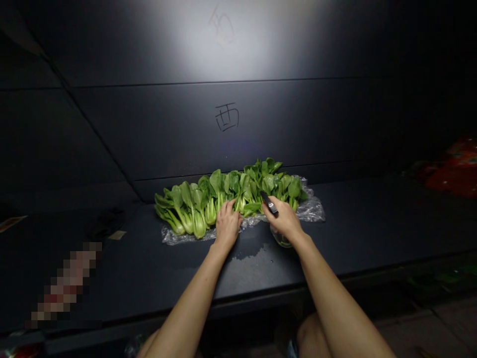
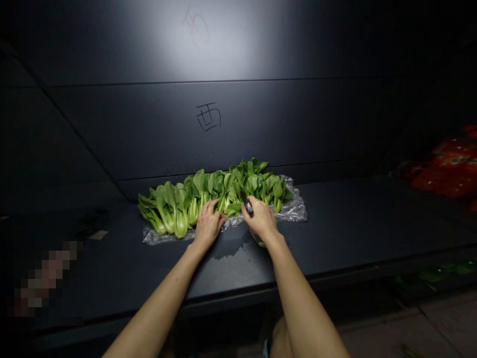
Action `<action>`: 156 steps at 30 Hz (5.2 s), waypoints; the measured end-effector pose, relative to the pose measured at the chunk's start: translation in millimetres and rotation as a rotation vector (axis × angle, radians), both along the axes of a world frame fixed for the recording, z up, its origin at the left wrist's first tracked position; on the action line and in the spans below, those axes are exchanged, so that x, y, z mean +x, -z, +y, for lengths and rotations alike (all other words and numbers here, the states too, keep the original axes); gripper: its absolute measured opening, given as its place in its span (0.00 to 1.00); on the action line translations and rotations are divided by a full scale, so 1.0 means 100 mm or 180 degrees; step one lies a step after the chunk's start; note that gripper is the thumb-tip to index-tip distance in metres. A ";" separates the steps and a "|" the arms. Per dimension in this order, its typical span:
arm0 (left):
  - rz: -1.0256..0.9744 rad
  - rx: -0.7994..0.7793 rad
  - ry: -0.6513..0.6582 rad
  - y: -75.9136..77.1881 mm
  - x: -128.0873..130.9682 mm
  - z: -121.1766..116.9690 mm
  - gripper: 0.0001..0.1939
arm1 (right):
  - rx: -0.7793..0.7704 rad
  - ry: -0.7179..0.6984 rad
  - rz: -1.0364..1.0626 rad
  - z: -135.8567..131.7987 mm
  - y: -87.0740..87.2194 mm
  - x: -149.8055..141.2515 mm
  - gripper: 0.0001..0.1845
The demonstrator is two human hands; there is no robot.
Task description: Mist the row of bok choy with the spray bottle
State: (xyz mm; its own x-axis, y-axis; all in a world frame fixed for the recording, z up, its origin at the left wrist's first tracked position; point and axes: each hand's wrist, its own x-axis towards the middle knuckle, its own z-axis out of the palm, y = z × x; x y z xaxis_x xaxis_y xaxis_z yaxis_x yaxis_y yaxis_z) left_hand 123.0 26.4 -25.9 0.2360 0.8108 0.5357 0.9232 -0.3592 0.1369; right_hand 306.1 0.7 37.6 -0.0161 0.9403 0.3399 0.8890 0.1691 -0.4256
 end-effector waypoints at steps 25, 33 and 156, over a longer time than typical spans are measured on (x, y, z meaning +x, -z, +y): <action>0.0120 -0.1011 0.0555 -0.36 -0.25 -0.23 0.04 | 0.0036 0.0043 -0.0021 0.02 0.01 0.05 0.12; 0.0285 -0.1628 0.0511 -0.45 -0.35 -0.35 0.18 | -0.0060 0.0099 -0.0069 -0.02 0.00 0.03 0.12; -0.2020 -0.0317 -0.0385 -0.12 0.57 0.54 0.37 | 0.0248 0.0359 0.0370 -0.11 0.05 0.53 0.15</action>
State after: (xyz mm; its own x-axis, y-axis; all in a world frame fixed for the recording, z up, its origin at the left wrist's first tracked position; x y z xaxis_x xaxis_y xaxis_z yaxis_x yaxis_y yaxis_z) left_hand 180.1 80.8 -14.2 -0.1973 0.8648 0.4618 0.6850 -0.2153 0.6960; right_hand 359.5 -10.1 32.3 0.1316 0.9047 0.4053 0.8497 0.1077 -0.5162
